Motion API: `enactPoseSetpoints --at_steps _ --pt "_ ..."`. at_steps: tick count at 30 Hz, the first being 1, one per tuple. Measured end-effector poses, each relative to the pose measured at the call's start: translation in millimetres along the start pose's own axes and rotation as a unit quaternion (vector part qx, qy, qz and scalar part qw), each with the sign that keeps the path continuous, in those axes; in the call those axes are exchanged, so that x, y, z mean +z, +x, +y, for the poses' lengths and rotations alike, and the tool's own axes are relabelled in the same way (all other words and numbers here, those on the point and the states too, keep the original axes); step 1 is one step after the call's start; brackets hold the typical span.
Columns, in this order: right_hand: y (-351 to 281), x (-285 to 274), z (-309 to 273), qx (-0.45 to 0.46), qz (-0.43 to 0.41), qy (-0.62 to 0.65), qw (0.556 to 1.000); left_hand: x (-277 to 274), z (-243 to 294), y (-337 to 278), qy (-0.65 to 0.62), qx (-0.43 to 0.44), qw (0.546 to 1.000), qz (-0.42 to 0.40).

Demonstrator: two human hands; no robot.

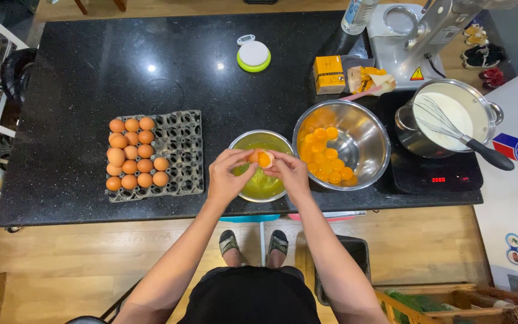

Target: Cracking eggs and separating the yolks from the whites into separate bowls

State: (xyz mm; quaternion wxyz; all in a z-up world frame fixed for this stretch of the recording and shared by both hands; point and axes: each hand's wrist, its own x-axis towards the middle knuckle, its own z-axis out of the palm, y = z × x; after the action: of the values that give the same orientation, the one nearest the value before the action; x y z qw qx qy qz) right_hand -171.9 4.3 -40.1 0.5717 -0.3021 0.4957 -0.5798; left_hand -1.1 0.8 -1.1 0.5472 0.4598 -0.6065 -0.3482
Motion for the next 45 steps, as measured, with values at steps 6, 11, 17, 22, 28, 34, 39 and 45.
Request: enactPoseSetpoints --at_steps 6,11,17,22,28,34,39,45 --pt "0.5 -0.9 -1.3 0.009 0.003 0.043 0.999 -5.6 4.1 5.0 0.123 0.065 0.990 0.022" --pt "-0.6 -4.4 -10.2 -0.004 0.004 0.025 1.000 -5.4 30.5 4.1 0.127 0.048 0.990 0.040" --pt "1.1 -0.4 -22.6 -0.054 -0.010 -0.074 0.996 14.9 -20.8 -13.7 -0.048 -0.098 0.993 0.038" --pt "5.8 0.8 -23.2 -0.099 -0.004 -0.217 0.971 25.4 -53.0 -18.5 -0.159 -0.193 0.967 0.058" --pt "0.2 7.1 -35.8 -0.128 0.008 -0.324 0.937 26.3 -56.0 -18.7 -0.220 -0.230 0.946 0.064" --pt "-0.1 4.8 -37.0 -0.116 0.011 -0.318 0.941 25.4 -48.7 -17.8 -0.280 -0.265 0.921 0.059" --pt "1.9 -0.8 -31.5 -0.107 0.019 -0.337 0.935 17.4 -30.6 -14.7 -0.262 -0.282 0.922 0.042" --pt "6.8 -22.9 -22.0 -0.080 0.011 -0.467 0.881 13.6 -43.9 -7.9 -0.153 -0.206 0.966 0.040"
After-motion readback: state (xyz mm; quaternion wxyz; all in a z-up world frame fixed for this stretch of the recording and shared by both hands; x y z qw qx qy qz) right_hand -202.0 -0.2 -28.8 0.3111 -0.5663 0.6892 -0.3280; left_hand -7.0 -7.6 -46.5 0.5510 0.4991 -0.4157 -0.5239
